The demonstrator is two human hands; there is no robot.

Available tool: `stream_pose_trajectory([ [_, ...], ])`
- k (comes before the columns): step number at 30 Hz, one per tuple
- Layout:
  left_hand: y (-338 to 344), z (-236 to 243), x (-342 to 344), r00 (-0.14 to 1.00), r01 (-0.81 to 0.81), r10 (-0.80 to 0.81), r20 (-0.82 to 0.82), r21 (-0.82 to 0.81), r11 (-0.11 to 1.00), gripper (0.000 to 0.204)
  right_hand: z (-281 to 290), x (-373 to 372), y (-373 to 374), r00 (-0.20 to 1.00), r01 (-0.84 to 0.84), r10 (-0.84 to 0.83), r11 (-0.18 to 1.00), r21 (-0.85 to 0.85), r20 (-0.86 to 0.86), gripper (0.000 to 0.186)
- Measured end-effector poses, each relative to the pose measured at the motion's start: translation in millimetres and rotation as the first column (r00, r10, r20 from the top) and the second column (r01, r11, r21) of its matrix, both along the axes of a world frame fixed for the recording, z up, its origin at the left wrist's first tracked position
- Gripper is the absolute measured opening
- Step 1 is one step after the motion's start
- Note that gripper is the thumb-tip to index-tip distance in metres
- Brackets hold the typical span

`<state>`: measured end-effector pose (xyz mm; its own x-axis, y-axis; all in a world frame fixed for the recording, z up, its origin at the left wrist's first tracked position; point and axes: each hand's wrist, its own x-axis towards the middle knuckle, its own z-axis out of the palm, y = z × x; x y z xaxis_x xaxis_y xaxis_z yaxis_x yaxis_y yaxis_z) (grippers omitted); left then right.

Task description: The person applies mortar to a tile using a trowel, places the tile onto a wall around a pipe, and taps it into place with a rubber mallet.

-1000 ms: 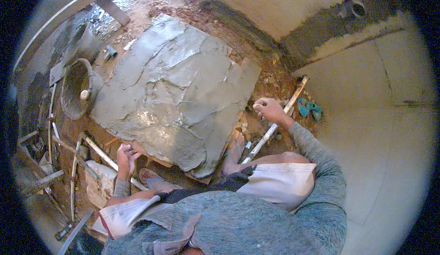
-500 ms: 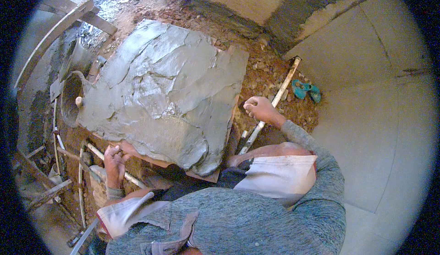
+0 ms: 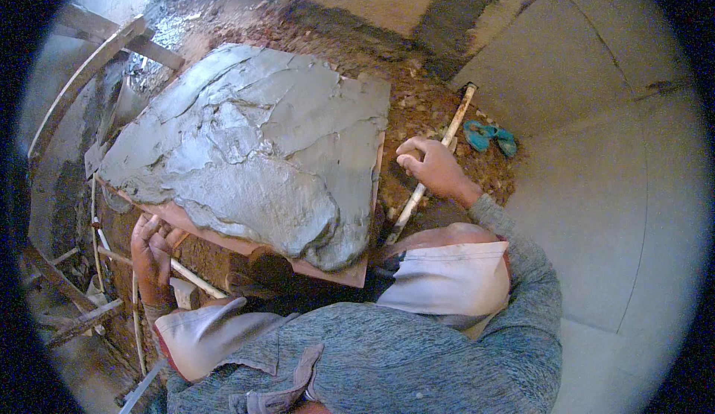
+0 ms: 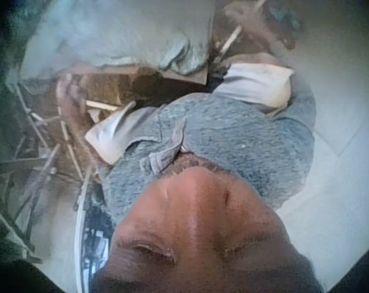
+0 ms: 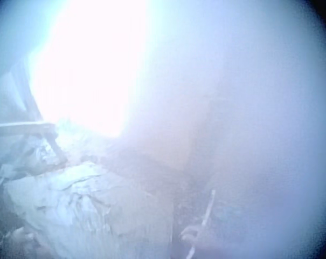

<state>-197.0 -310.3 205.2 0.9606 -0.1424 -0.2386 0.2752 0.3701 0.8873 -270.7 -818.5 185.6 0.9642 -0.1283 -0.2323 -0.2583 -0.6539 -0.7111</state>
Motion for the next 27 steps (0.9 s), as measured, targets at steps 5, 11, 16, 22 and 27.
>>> stream_pose_trajectory([
  [5,5,5,-3,0.996,0.036,-0.035,0.086,-0.014,0.999,0.03,4,-29,14,0.965,0.01,0.029,0.989,-0.148,0.26,0.021],
  [11,27,-2,0,0.976,0.118,-0.093,0.197,-0.118,0.986,0.031,53,-82,86,0.837,0.004,0.066,0.992,-0.127,0.543,0.025],
  [16,31,15,8,0.928,0.26,-0.186,0.323,-0.205,0.944,0.036,63,-131,147,0.627,-0.17,0.369,0.924,-0.342,0.686,0.033],
  [22,21,56,-1,0.897,0.325,-0.253,0.362,-0.153,0.933,0.034,29,-161,187,0.476,0.2,0.435,0.793,-0.576,0.764,0.038],
  [27,13,87,-3,0.874,0.327,-0.253,0.415,-0.116,0.938,0.03,17,-168,194,0.324,0.462,0.304,0.776,-0.43,0.896,0.029],
])
